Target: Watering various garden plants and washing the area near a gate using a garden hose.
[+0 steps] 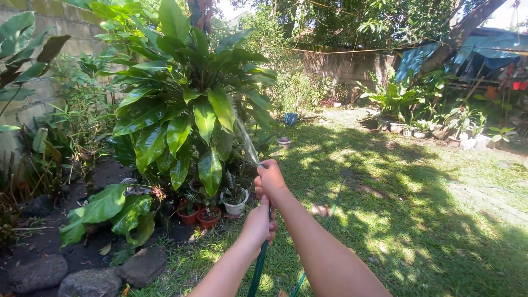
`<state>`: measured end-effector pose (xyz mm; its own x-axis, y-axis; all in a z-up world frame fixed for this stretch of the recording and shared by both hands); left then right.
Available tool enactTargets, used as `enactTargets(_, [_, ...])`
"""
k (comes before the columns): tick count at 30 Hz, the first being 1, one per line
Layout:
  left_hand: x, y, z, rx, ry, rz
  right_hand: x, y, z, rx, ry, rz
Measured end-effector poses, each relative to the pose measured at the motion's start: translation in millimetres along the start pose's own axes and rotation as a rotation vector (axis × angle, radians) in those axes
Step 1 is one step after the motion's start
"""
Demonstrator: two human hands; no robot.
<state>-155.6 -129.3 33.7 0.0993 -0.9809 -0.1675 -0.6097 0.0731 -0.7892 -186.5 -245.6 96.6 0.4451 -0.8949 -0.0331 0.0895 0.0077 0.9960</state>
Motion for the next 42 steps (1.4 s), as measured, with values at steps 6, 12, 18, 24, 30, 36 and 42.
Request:
enactTargets(6, [-9, -4, -12, -0.037, -0.031, -0.045, -15, 13, -2, -0.015, -0.004, 0.01])
enactTargets(12, [0, 33, 6, -0.031, -0.061, -0.011, -7, -37, 3, -0.08, 0.016, 0.001])
enactTargets(18, [25, 71, 25, -0.073, -0.066, -0.018, -13, -60, 9, -0.005, 0.002, -0.022])
enactTargets(24, [32, 70, 10, 0.263, -0.137, -0.314, -12, -49, 23, 0.01, -0.123, 0.188])
enactTargets(30, [30, 65, -10, 0.326, -0.14, -0.291, -26, -31, 39, 0.022, -0.152, 0.262])
enactTargets(36, [33, 76, -15, 0.172, -0.073, -0.091, -28, -47, 55, 0.003, -0.252, 0.101])
enactTargets(42, [20, 69, -26, 0.137, -0.052, -0.016, -24, -52, 63, -0.029, -0.283, 0.055])
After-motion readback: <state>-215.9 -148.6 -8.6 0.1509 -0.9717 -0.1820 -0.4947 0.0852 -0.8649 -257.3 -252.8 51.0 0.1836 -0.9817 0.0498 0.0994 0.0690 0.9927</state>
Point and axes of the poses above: each hand's wrist, its own x-axis towards the middle knuckle, its own z-axis out of the back of the hand, y = z × x, the point moved 1 cm from there along x, towards the middle knuckle, and after that the axes turned 15 degrees about -x, right-handed, at the moved point
